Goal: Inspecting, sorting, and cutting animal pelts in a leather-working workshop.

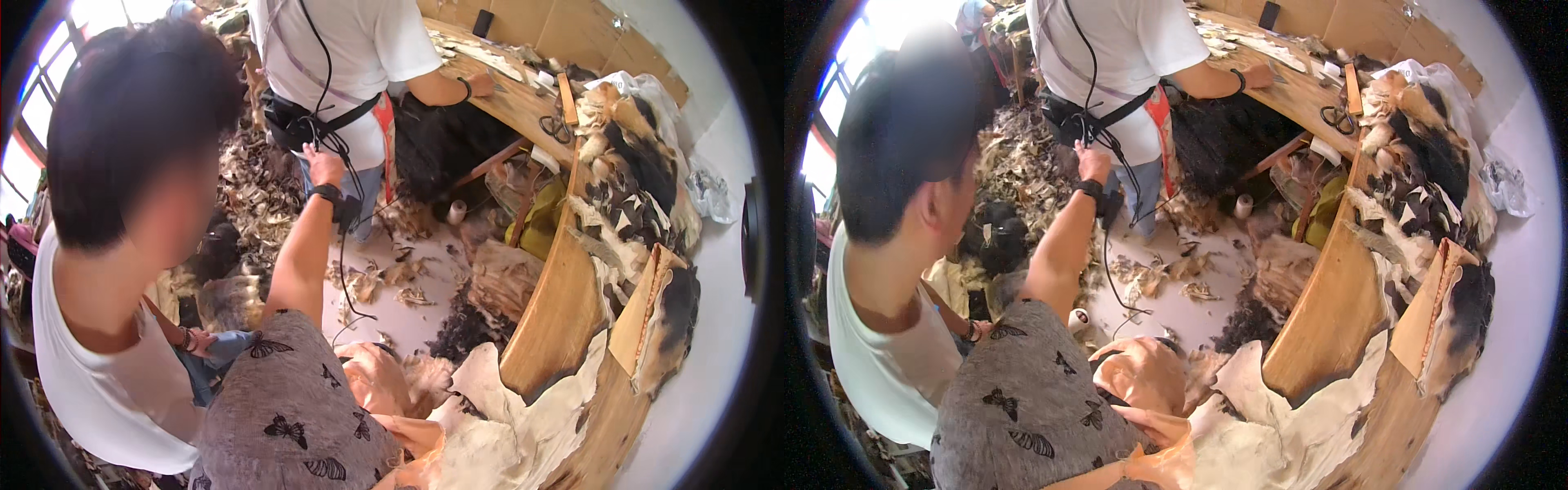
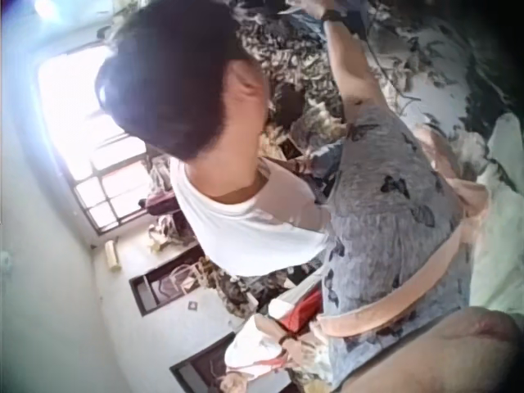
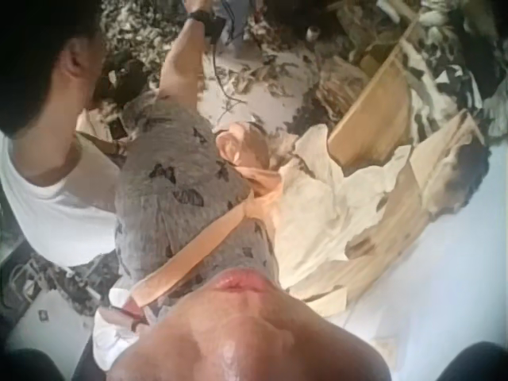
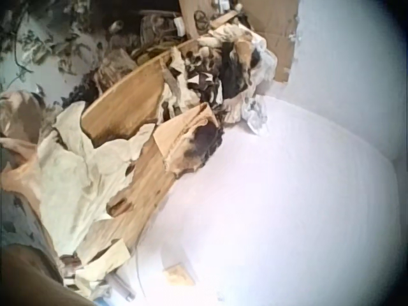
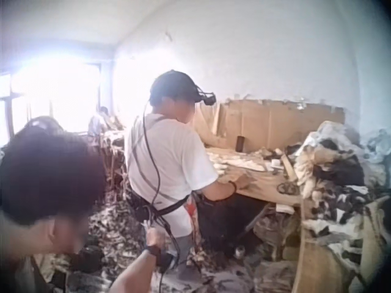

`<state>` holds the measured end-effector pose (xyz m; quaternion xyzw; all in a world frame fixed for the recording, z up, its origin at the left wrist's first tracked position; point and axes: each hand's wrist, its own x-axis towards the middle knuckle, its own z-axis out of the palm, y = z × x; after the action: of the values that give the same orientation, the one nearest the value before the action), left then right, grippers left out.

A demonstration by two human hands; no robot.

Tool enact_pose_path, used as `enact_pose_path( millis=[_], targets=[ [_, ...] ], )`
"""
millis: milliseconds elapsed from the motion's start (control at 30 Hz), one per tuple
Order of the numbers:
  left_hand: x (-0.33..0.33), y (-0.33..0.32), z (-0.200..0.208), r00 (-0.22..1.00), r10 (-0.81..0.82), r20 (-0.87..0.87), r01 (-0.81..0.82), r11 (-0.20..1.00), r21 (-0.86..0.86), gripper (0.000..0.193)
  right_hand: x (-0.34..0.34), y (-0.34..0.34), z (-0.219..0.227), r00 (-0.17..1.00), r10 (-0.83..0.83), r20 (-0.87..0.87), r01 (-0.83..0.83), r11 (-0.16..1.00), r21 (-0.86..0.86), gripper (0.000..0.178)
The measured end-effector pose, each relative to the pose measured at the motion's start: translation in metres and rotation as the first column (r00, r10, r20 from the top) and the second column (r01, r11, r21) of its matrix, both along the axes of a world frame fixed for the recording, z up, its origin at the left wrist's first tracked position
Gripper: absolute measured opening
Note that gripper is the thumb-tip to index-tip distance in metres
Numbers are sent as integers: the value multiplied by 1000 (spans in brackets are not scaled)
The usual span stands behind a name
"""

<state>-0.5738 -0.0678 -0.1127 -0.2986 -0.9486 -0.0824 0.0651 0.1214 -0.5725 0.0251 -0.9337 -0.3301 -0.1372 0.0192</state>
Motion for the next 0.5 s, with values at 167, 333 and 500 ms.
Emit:
enact_pose_path(
  millis=[167, 333, 500],
  targets=[
    [-10, -18, -9, 938, -24, 346, -136, 891, 433, 59, -18, 1, -5, 997, -3, 83, 5, 1000, -25, 17],
    [-37, -32, 1, 951, 8, 308, -148, 888, 436, 59, -16, 0, -6, 992, 39, 122, -35, 999, -37, 16],
    [-13, -24, 9, 988, 38, 152, -102, 892, 441, 54, -23, -8, -10, 980, 37, 194, -29, 999, -42, 16]
  ],
)
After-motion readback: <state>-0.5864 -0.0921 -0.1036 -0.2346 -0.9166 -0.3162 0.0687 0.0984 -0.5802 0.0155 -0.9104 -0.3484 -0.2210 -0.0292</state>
